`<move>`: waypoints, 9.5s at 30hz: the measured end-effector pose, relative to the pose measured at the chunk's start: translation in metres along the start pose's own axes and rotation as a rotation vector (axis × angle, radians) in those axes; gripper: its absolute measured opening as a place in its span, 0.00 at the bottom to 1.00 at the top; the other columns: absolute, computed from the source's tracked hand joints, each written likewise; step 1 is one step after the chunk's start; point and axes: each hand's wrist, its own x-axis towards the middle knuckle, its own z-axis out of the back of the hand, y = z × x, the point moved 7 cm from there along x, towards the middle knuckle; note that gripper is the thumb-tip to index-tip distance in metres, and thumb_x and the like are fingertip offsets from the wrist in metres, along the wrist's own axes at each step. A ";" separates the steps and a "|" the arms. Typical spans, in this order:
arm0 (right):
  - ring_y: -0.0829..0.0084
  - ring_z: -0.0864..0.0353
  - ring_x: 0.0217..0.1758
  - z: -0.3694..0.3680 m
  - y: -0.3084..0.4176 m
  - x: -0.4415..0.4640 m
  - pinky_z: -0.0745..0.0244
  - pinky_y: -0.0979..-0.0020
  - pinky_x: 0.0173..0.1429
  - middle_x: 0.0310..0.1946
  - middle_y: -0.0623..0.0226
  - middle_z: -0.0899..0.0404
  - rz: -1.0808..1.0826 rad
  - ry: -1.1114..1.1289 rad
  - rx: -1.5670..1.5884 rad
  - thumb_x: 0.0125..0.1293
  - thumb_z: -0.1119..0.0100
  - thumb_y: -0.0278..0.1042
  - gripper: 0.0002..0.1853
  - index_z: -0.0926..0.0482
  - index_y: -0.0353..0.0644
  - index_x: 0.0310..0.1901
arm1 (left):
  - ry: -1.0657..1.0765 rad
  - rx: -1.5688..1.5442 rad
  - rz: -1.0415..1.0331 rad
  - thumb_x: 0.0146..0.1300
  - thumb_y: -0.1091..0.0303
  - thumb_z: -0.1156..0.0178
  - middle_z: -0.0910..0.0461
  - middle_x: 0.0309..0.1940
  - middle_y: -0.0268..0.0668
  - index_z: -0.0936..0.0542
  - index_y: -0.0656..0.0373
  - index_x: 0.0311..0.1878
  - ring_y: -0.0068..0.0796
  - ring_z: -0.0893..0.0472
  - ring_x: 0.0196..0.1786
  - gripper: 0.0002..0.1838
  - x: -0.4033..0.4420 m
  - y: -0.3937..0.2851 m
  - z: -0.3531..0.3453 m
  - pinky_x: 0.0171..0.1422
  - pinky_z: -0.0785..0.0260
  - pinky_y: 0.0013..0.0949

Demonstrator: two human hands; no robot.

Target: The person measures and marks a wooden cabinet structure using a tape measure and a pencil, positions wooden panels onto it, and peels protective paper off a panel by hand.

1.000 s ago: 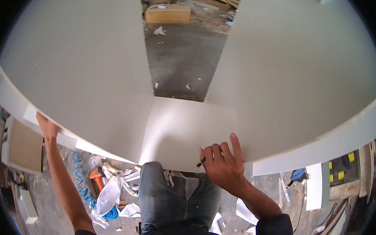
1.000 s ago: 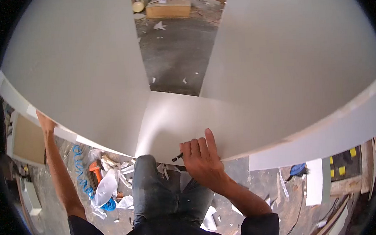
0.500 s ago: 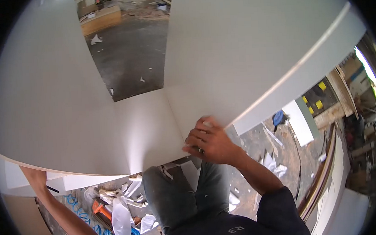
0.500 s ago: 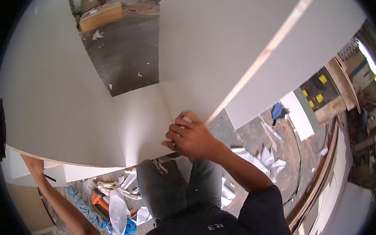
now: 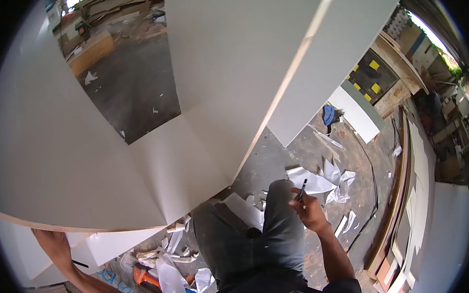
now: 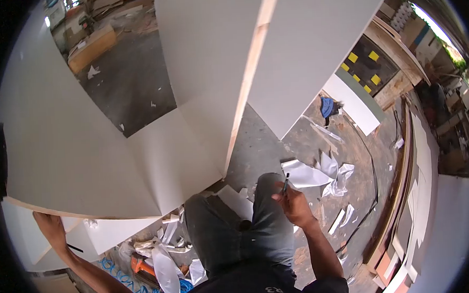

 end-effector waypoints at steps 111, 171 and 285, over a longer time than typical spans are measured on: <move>0.62 0.18 0.39 -0.244 0.001 0.173 0.30 0.58 0.55 0.31 0.64 0.16 1.075 0.407 -1.044 0.61 0.40 0.38 0.08 0.15 0.46 0.32 | -0.236 0.020 0.208 0.58 0.58 0.30 0.20 0.55 0.53 0.27 0.65 0.66 0.52 0.23 0.58 0.35 -0.004 -0.040 0.019 0.66 0.31 0.46; 0.54 0.15 0.56 -0.199 0.165 0.016 0.18 0.59 0.56 0.54 0.55 0.17 0.837 0.647 0.322 0.50 0.23 0.27 0.32 0.22 0.45 0.60 | 0.192 -0.643 0.209 0.58 0.69 0.25 0.17 0.46 0.44 0.21 0.57 0.60 0.39 0.15 0.54 0.26 -0.238 -0.211 -0.069 0.57 0.23 0.38; 0.62 0.14 0.40 0.033 0.381 0.065 0.14 0.68 0.35 0.42 0.57 0.25 1.195 -0.507 -0.219 0.66 0.31 0.41 0.23 0.21 0.40 0.59 | -0.595 -0.331 -0.043 0.71 0.68 0.41 0.18 0.41 0.39 0.16 0.62 0.43 0.41 0.22 0.51 0.08 -0.091 -0.128 -0.010 0.58 0.42 0.40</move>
